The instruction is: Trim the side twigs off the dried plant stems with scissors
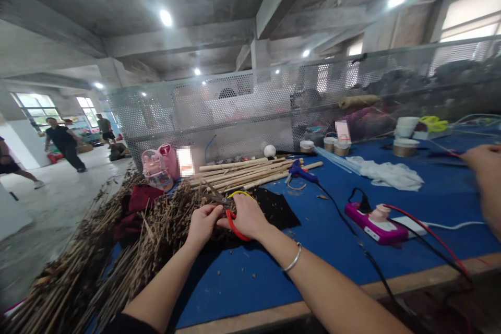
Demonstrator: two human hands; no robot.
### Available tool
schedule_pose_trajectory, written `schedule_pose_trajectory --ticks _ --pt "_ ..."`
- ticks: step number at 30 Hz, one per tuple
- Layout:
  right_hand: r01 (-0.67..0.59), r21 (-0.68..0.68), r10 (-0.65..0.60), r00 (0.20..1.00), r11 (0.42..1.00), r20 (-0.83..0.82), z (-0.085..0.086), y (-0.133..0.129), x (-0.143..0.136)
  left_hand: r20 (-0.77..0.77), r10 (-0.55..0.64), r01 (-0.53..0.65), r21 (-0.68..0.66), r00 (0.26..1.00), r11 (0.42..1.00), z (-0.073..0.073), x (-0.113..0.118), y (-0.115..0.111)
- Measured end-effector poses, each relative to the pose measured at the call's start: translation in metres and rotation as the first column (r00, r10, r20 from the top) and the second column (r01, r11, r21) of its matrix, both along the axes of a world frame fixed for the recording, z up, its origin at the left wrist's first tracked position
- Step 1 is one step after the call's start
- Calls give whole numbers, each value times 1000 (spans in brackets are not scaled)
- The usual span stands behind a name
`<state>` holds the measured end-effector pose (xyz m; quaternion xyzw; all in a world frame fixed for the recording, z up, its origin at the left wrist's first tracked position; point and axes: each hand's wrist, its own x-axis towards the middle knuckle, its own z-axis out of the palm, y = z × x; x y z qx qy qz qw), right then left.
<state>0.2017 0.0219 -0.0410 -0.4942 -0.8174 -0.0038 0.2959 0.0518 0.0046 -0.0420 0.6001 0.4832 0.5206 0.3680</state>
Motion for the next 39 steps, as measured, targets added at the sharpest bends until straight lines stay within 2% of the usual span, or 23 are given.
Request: schedule_pose_trajectory --ticks 4,11,14,17,23,26,30,36,39 --pt "11 18 -11 1000 1000 2 -1 -2 -1 -30 36 -34 45 999 998 -1 1 -1" --pt "7 -147 -20 996 989 -85 -1 -8 -7 99 -39 41 -19 994 999 1 5 -4" --pt "18 -170 -34 995 985 -91 0 -7 -7 140 -81 84 -17 987 996 2 4 -4" --pt "48 -172 -60 996 984 -67 2 -7 -5 117 -107 108 -3 987 994 1 2 -3" --pt "116 -212 -116 993 970 12 5 -6 -5 99 -97 99 -21 990 995 -2 2 -1" --pt "103 -231 -101 995 967 20 4 -6 -5 124 -64 71 -48 990 996 -1 2 -1" --pt "81 -183 -78 997 980 24 4 -6 -6 145 6 6 -82 989 997 1 0 0" --pt "63 -132 -61 998 989 18 7 -8 -7 55 55 -54 -17 997 998 1 -2 1" --pt "56 -153 -56 998 987 1 5 -8 -6 64 41 -41 -9 997 999 0 -3 1"
